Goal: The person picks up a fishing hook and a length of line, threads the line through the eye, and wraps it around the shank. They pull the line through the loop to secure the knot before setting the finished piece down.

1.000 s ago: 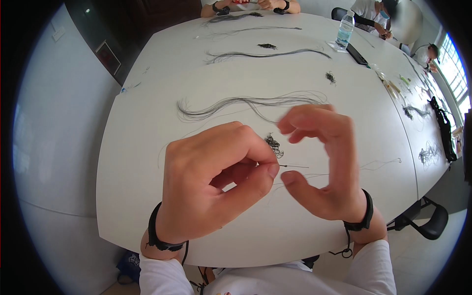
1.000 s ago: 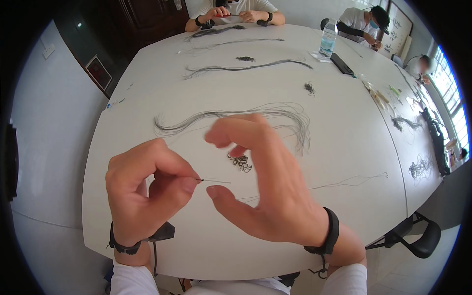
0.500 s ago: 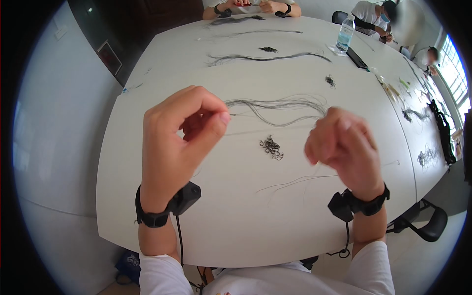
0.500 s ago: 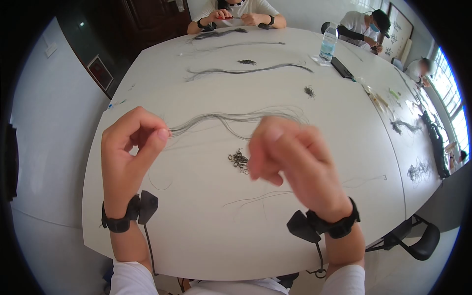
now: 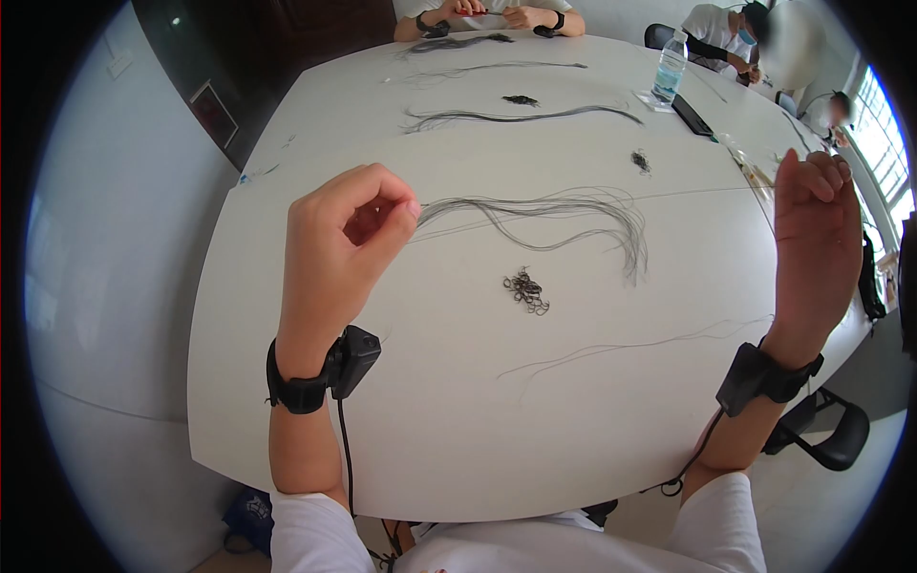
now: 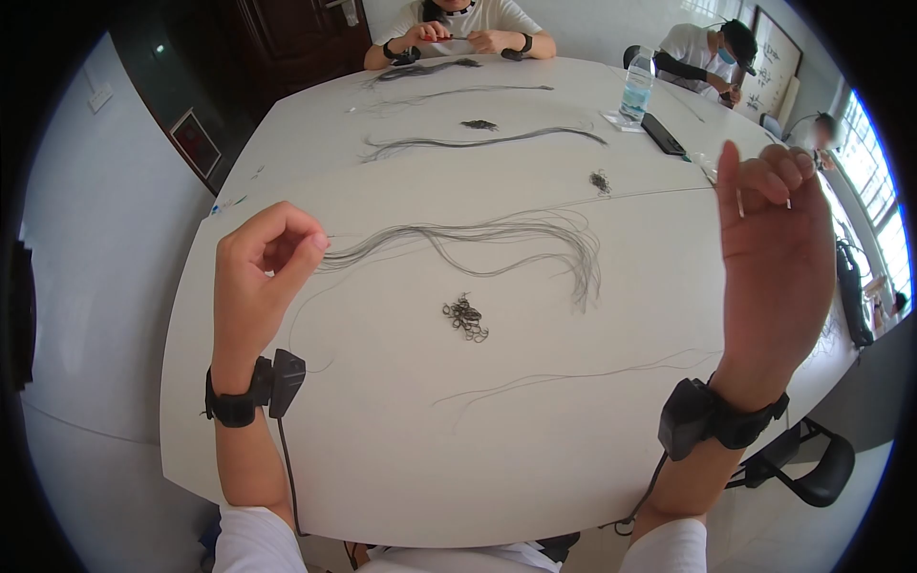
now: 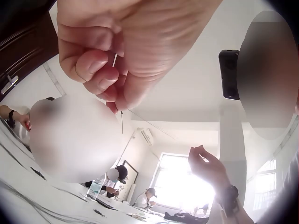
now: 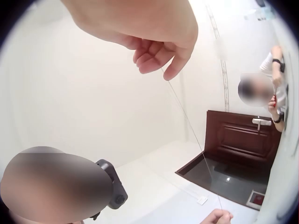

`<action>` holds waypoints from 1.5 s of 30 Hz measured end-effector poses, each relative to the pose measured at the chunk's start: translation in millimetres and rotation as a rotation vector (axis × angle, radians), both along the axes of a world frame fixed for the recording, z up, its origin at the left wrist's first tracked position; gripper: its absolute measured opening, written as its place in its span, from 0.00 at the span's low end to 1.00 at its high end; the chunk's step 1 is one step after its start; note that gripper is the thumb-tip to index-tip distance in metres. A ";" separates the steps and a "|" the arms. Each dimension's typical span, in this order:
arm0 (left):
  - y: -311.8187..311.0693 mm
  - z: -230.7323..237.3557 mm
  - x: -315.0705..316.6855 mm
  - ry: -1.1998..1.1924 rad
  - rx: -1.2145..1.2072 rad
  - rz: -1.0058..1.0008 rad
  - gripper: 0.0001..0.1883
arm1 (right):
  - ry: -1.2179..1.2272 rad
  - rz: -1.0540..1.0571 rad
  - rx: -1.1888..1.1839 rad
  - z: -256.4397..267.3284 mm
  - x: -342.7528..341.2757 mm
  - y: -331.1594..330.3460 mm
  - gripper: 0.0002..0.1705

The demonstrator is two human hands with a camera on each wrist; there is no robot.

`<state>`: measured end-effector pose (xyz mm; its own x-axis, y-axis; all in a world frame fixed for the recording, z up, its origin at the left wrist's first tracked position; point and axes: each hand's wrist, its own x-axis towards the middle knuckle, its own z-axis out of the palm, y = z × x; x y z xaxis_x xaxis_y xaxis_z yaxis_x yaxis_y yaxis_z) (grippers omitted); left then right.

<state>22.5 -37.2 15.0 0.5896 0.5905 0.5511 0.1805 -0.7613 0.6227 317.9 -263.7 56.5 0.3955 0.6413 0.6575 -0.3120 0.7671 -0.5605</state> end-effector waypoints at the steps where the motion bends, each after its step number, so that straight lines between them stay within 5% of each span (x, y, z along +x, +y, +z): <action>1: -1.6 0.2 0.2 -0.008 -0.013 -0.006 0.05 | -0.022 -0.062 0.006 0.4 7.3 -4.4 0.03; 8: -17.8 -1.5 9.2 -0.031 0.045 -0.072 0.05 | -0.227 -0.615 -0.190 -1.0 6.5 -4.1 0.21; 11: -29.2 0.7 11.7 -0.054 0.072 -0.115 0.05 | -0.444 -0.738 -0.292 -3.9 -22.3 8.5 0.17; 21: -66.4 11.1 12.6 -0.085 0.103 -0.188 0.06 | -0.812 -0.552 -0.391 -16.1 -104.4 27.2 0.02; 30: -71.6 10.8 14.0 -0.085 0.050 -0.206 0.06 | -1.065 -0.703 -0.224 -22.4 -105.1 37.6 0.08; 45: -75.4 10.9 15.0 -0.116 -0.024 -0.200 0.06 | -1.069 -0.831 -0.303 -20.8 -109.1 33.4 0.11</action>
